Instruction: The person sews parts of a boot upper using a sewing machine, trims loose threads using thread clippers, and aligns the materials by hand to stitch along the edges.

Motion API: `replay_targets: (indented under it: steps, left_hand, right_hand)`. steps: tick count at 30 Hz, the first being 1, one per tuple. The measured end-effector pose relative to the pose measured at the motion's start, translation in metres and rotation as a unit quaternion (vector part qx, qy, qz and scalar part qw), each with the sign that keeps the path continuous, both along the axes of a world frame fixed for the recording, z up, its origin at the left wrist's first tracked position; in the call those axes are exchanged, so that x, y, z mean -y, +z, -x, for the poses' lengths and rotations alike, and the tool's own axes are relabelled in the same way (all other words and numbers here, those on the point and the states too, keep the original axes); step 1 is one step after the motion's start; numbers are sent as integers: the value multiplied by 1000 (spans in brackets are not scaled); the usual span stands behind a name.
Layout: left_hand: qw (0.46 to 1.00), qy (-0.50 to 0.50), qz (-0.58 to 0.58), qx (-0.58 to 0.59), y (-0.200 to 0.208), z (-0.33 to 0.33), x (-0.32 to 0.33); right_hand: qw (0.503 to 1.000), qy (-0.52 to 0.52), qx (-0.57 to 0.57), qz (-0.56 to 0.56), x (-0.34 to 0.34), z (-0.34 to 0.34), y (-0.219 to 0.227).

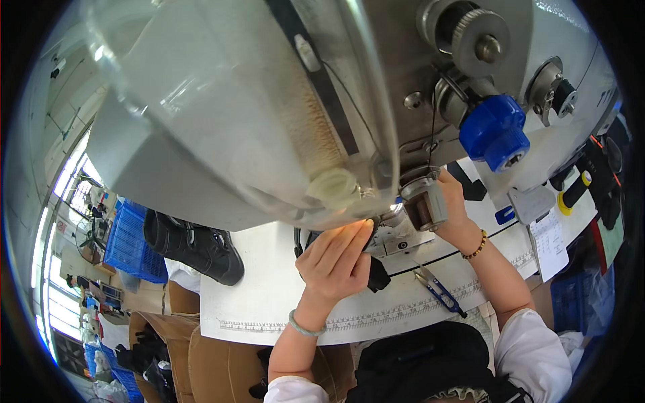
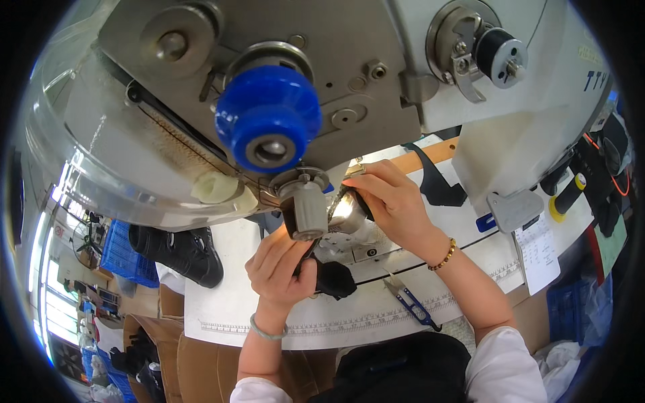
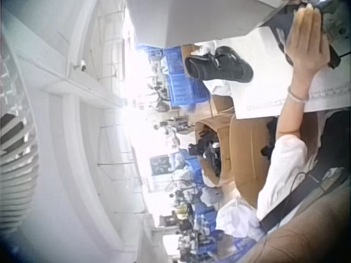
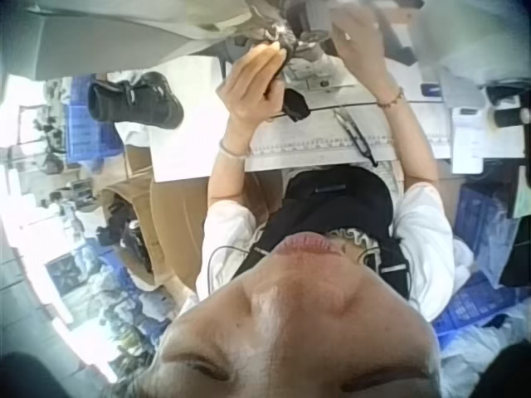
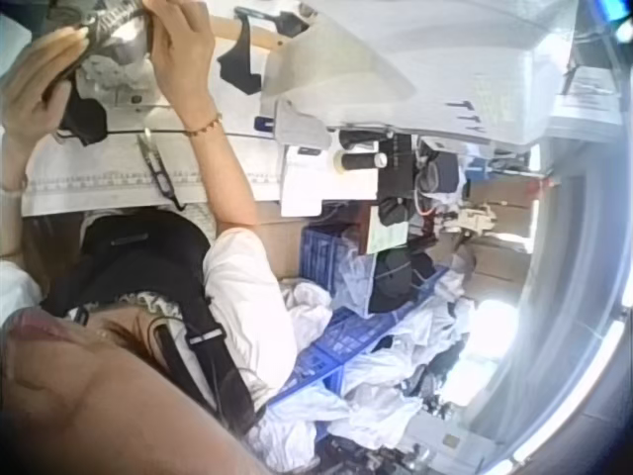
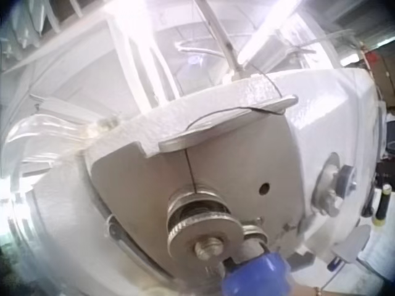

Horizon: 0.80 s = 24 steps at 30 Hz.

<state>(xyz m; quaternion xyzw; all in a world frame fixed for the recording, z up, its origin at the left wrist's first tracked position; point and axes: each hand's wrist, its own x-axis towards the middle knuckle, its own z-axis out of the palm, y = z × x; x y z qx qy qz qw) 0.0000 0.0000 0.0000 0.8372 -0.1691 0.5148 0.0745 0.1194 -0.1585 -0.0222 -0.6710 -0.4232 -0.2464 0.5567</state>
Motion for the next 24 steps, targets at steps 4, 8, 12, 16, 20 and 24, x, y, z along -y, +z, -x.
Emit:
replay_targets:
  steps: [4,8,12,16,20,24]
  left_hand:
    - [1000,-12,6,15,-1,-5,-5]
    - [999,-46,27,3,-1,-8,-10]
    - [997,-60,30,-30,1,-7,-12]
    - [999,-42,3,-32,-1,-6,-11]
    - [999,-27,-27,-29,-4,-3,-10]
    - [999,-3,-32,-44,-2,2,-6]
  right_hand:
    - [1000,-20,17,-15,-2,0,0]
    - [999,-14,-5,-30,-1,4,0]
    - [997,-37,62,-20,2,5,1]
    - [999,0,33,-24,1,5,3]
    - [990,-41,134,12,5,0,7]
    - [992,-32,120,-5,2,3,7]
